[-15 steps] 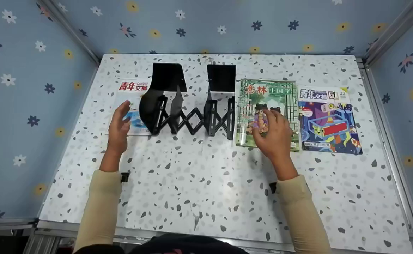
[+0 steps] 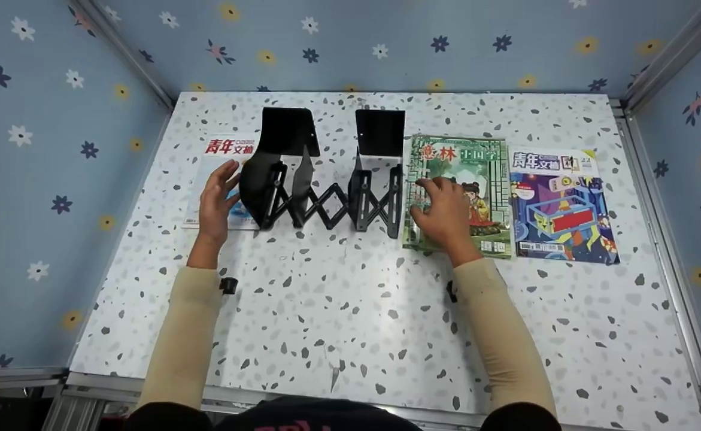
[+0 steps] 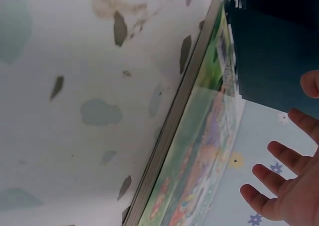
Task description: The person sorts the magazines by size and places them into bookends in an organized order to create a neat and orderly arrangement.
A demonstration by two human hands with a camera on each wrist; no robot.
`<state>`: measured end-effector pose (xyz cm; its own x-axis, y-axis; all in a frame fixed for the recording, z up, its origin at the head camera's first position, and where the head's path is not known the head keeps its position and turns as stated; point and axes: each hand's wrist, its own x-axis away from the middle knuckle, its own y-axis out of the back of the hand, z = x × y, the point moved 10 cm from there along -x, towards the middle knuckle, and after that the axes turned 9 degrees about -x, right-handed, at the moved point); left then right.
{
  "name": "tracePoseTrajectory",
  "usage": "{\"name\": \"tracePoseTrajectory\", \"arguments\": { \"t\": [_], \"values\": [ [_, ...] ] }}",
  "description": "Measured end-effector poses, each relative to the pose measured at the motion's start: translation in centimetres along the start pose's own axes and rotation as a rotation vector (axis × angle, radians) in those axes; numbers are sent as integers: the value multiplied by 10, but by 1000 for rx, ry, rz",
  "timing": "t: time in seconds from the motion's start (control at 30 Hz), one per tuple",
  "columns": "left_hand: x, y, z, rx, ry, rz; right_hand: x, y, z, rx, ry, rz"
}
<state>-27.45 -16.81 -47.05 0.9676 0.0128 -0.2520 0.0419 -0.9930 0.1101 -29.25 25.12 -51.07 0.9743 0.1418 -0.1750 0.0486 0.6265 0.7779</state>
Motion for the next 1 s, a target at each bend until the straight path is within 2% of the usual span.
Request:
{"name": "tracePoseTrajectory", "arguments": {
  "t": [0.2,0.33,0.57,0.8,1.0],
  "values": [
    [-2,-4,3,1,35,-11,-14,-16,-13,55,-66,104],
    [-4,-8,7,-32,59,0,-22,-24,-20,86,-66,152],
    [-9,-16,4,-31,53,21,-27,-34,-31,141,-59,179],
    [-12,-18,2,-33,44,14,-28,-44,-43,139,-83,208],
    [-19,-16,26,-22,66,10,-32,-49,-44,149,-83,227]
  ]
}}
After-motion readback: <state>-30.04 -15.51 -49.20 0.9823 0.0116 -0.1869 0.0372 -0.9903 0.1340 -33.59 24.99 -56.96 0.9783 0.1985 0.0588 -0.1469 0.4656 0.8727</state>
